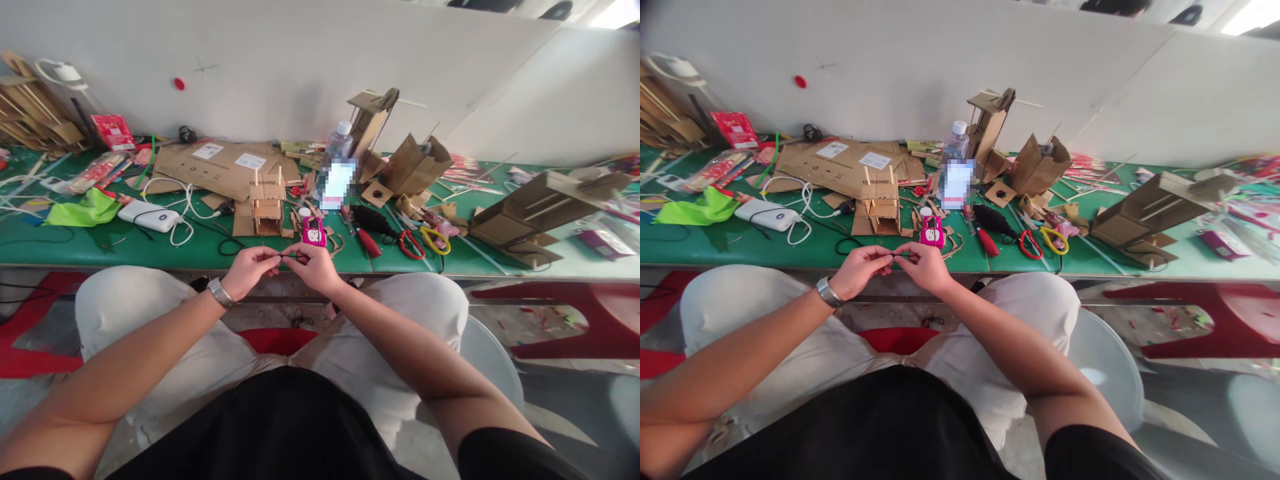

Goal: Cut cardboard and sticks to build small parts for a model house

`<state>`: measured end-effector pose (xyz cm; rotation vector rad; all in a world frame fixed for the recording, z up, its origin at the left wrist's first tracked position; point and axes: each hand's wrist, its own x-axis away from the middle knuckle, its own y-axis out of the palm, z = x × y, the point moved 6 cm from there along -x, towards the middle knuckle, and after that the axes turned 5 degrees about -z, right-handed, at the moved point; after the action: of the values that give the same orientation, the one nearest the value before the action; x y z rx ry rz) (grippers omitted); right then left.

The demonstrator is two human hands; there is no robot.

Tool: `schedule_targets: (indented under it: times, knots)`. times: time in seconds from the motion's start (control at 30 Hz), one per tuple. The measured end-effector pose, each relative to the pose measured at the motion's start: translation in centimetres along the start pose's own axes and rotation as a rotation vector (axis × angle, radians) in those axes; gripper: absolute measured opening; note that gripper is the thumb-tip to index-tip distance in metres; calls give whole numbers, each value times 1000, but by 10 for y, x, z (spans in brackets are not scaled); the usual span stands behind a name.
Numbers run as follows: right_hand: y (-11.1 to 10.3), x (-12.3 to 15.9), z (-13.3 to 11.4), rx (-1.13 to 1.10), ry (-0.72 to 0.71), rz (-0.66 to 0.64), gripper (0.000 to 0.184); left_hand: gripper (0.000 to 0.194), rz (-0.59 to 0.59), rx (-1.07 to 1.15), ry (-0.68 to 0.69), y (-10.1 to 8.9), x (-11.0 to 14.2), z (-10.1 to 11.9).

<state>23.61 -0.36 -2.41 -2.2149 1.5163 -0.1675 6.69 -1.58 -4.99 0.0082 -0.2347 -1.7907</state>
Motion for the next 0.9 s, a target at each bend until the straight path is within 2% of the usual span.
schedule_targets:
  times: [0.43, 0.9]
  knots:
    - [2, 0, 2, -27, 9, -8, 29, 36, 17, -97, 51, -1, 1, 9]
    - [2, 1, 2, -43, 10, -20, 30, 25, 31, -85, 50, 0, 2, 12]
